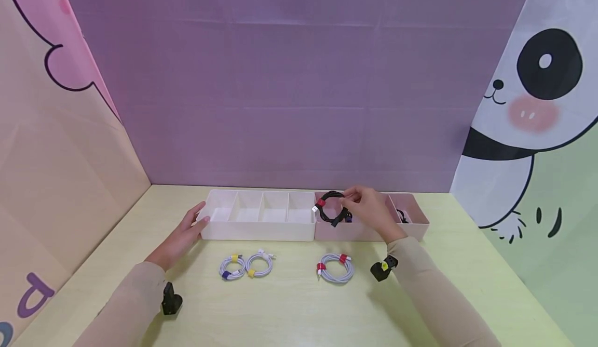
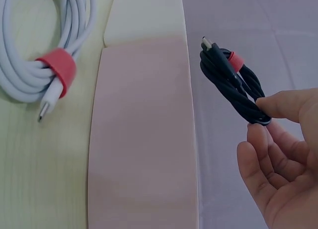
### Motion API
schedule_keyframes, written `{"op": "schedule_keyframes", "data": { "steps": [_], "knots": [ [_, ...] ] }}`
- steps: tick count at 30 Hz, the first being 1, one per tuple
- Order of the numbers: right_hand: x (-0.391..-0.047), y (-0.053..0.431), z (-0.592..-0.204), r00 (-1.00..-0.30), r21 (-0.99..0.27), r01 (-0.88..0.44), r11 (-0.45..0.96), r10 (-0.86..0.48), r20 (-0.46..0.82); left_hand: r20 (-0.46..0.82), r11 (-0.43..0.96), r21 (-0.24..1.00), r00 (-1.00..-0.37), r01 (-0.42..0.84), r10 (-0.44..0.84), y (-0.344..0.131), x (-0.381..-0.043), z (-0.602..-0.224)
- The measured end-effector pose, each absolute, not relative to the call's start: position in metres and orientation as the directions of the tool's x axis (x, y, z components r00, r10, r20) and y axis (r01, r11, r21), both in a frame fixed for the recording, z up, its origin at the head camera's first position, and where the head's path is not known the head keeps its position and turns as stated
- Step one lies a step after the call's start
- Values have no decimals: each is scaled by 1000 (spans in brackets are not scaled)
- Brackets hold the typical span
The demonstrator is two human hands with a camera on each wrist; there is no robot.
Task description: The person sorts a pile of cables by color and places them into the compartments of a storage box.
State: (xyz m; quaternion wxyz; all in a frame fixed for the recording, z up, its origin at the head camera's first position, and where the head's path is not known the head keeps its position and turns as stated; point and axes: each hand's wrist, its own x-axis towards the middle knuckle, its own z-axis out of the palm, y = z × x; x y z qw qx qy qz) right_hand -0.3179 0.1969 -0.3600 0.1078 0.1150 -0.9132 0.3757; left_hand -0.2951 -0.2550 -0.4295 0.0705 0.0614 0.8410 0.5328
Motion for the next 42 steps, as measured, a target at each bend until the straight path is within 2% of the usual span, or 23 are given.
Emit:
{"op": "schedule_keyframes", "data": {
  "steps": [24, 34, 42],
  "knots": [
    [-322, 198, -358, -934, -679, -280, 678, -27, 357, -48, 418, 908, -984, 30, 173, -253, -294, -427],
    [-329, 197, -367, -916, -641, -298, 708, -24, 400, -48, 413, 910, -983, 29, 175, -254, -295, -428],
    [-331, 194, -371, -921, -628, -292, 721, -35, 388, -47, 391, 920, -984, 26, 174, -254, -296, -429]
  ]
}}
